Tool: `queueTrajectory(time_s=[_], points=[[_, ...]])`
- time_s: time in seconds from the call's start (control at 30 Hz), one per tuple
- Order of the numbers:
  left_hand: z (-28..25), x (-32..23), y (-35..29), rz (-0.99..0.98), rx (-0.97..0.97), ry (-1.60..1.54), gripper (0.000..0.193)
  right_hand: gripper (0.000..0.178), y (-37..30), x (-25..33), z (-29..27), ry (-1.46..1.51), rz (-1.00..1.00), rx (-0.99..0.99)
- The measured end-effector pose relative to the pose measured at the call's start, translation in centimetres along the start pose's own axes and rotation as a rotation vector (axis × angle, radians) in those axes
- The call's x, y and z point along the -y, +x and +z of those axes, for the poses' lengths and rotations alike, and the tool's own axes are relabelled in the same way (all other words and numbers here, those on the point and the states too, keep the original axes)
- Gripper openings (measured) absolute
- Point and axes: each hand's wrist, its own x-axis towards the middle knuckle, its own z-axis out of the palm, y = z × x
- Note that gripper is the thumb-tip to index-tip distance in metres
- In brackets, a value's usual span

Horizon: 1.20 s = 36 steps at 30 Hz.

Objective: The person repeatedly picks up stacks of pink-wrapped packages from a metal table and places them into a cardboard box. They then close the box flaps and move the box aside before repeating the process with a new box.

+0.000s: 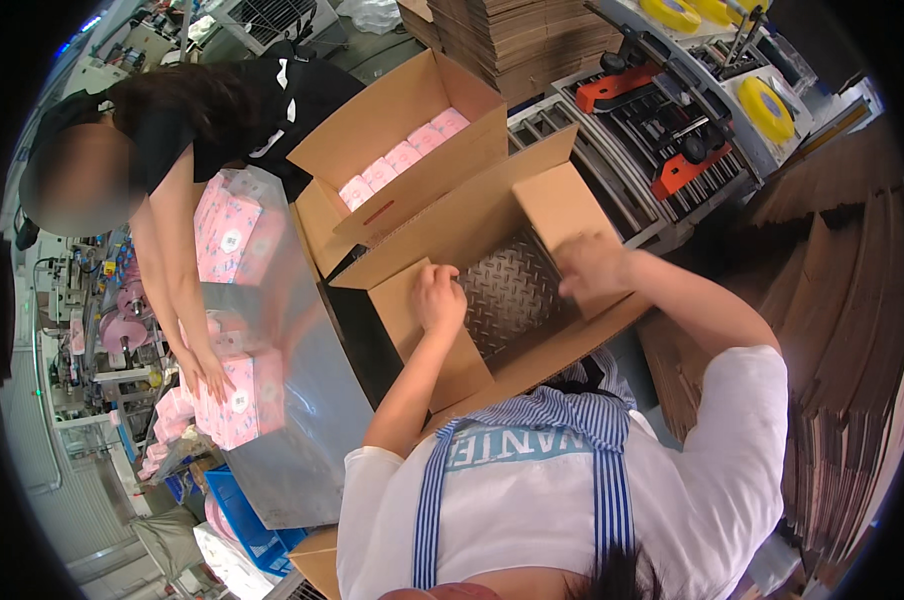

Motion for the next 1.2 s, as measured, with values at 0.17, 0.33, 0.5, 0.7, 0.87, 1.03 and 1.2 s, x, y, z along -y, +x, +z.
queueTrajectory(time_s=[0.17,0.33,0.5,0.7,0.87,1.03,1.2], points=[[-0.9,7.8,-1.7,0.097,0.340,-0.281,0.035,0.107,-2.1,0.7,0.7,0.081,-0.470,0.411],[-8.6,7.8,0.0,-0.026,0.867,-0.420,0.040,0.075,3.2,0.2,-2.6,0.218,-0.158,0.172],[-7.8,3.9,-2.7,0.256,0.423,0.125,0.041,0.042,8.5,0.3,-0.3,-0.223,-0.343,-0.486],[-5.4,2.4,-4.9,0.410,0.084,0.215,0.035,0.011,7.5,3.0,-4.8,-0.141,-0.171,-1.092],[-5.7,0.0,-4.6,-0.038,0.043,0.391,0.056,0.007,5.0,0.6,3.0,0.080,-0.184,-0.921],[-7.0,10.7,-8.4,-0.439,0.105,0.304,0.070,0.024,8.9,-6.8,7.6,1.161,0.447,-1.058],[-10.6,18.6,-9.2,-0.751,0.003,-0.003,0.063,0.040,11.8,-10.3,27.3,0.900,0.793,-0.475]])
